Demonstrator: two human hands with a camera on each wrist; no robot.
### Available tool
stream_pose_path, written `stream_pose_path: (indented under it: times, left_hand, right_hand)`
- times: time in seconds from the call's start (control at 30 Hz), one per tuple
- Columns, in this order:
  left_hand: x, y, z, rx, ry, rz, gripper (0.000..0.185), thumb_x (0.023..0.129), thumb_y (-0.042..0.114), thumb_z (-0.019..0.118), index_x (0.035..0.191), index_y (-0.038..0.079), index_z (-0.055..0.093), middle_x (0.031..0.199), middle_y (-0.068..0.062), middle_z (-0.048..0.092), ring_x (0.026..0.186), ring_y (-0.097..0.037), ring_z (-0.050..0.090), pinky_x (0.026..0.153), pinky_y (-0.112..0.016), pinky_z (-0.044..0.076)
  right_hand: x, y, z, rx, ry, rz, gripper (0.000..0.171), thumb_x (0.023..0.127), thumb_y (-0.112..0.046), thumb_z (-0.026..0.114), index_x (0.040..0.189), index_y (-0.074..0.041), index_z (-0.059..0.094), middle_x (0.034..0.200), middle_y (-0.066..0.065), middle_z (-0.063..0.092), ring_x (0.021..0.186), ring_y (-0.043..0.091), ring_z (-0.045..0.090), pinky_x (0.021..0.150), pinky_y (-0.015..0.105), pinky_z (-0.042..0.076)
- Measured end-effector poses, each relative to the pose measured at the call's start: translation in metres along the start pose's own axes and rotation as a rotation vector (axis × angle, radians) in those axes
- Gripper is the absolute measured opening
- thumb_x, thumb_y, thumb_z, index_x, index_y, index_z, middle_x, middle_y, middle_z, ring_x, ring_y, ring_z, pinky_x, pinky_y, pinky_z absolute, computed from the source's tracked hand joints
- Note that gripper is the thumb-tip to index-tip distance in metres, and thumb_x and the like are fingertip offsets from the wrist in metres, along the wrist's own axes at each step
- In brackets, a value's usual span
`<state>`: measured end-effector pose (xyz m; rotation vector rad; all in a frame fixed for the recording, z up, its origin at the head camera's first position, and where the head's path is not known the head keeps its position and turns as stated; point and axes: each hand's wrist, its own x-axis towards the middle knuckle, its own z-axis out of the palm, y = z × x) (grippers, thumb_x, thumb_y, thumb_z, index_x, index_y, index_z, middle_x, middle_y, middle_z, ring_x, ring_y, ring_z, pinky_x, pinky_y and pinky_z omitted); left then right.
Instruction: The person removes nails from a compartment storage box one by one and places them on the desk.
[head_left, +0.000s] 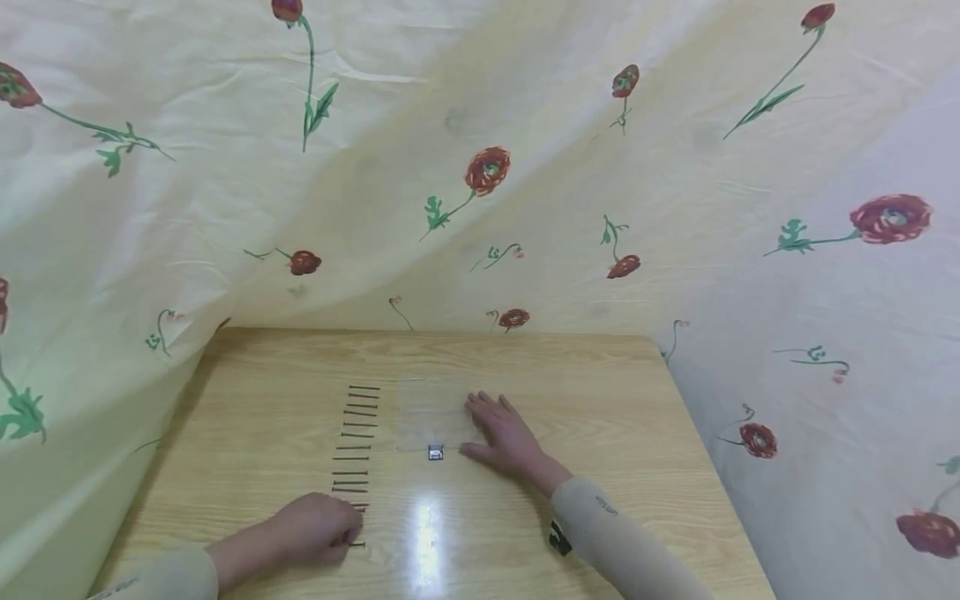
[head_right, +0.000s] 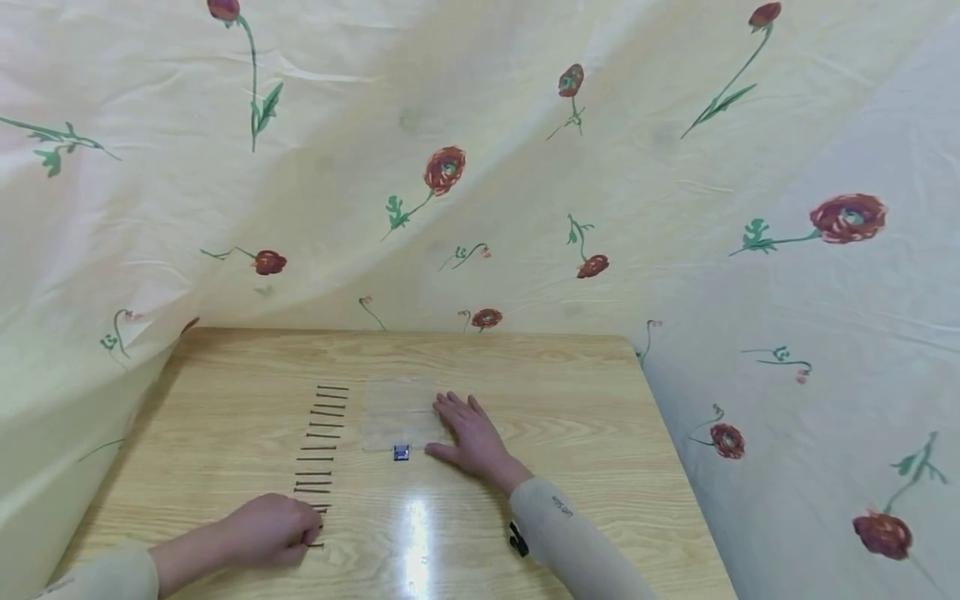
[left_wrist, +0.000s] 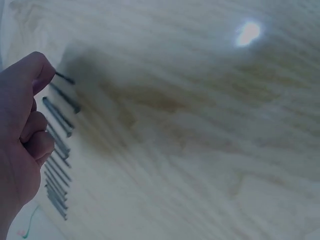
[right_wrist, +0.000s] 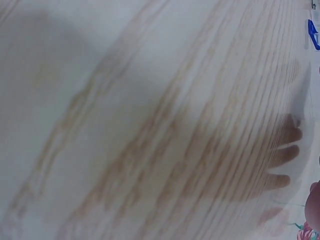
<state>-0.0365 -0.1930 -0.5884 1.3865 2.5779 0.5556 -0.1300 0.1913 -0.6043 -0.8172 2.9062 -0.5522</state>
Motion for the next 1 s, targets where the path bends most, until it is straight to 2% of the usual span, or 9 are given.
stream_pose_path:
  times: [0.23, 0.4, 0.47, 0.7, 0.9, 1.0]
  left_hand:
    - [-0.01, -0.001, 0.017, 0.046, 0.069, -0.062, 0.036, 0.074, 0.006, 0.076, 0.07, 0.028, 0.048, 0.068, 0.023, 0.038, 0.058, 0.004, 0.03, 0.051, -0.017, 0.029]
    - [-0.013, -0.002, 0.022, 0.093, 0.173, -0.044, 0.037, 0.07, 0.006, 0.077, 0.071, 0.028, 0.048, 0.069, 0.024, 0.039, 0.059, 0.006, 0.03, 0.05, -0.017, 0.028]
    - [-0.013, -0.003, 0.023, 0.103, 0.191, -0.042, 0.037, 0.07, 0.007, 0.078, 0.071, 0.028, 0.048, 0.068, 0.024, 0.039, 0.059, 0.006, 0.03, 0.049, -0.016, 0.028]
    - [-0.012, 0.0, 0.019, 0.069, 0.125, -0.106, 0.035, 0.075, 0.008, 0.076, 0.072, 0.029, 0.049, 0.069, 0.024, 0.04, 0.06, 0.006, 0.032, 0.05, -0.018, 0.029]
    - [-0.009, 0.002, 0.008, 0.046, 0.143, -0.075, 0.03, 0.073, 0.009, 0.078, 0.073, 0.026, 0.054, 0.07, 0.022, 0.045, 0.06, 0.007, 0.034, 0.051, -0.016, 0.032]
    - [-0.003, -0.001, -0.003, 0.001, 0.145, -0.094, 0.023, 0.076, 0.012, 0.08, 0.078, 0.025, 0.061, 0.072, 0.021, 0.051, 0.061, 0.007, 0.037, 0.052, -0.017, 0.038]
  right_hand:
    - [0.001, 0.001, 0.0, 0.006, 0.01, -0.001, 0.086, 0.098, -0.058, 0.071, 0.161, -0.006, 0.043, 0.17, 0.011, 0.038, 0.158, 0.032, 0.033, 0.131, 0.055, 0.016]
    - [0.001, 0.003, -0.001, 0.004, 0.009, -0.003, 0.085, 0.098, -0.058, 0.07, 0.161, -0.006, 0.044, 0.17, 0.011, 0.038, 0.158, 0.032, 0.033, 0.131, 0.056, 0.017]
    - [0.002, 0.004, -0.002, -0.001, 0.003, -0.001, 0.085, 0.099, -0.058, 0.069, 0.161, -0.007, 0.043, 0.17, 0.01, 0.037, 0.159, 0.031, 0.033, 0.131, 0.055, 0.017]
    - [0.003, 0.004, -0.002, -0.001, -0.005, 0.007, 0.085, 0.098, -0.059, 0.07, 0.161, -0.007, 0.044, 0.17, 0.01, 0.037, 0.159, 0.031, 0.033, 0.131, 0.055, 0.016]
    - [0.002, 0.005, -0.002, -0.004, -0.004, 0.008, 0.086, 0.098, -0.058, 0.071, 0.161, -0.006, 0.044, 0.17, 0.011, 0.038, 0.158, 0.032, 0.033, 0.131, 0.056, 0.017]
    - [0.001, 0.005, -0.003, -0.002, -0.012, 0.012, 0.088, 0.097, -0.058, 0.072, 0.162, -0.006, 0.042, 0.17, 0.011, 0.037, 0.159, 0.032, 0.032, 0.131, 0.056, 0.017]
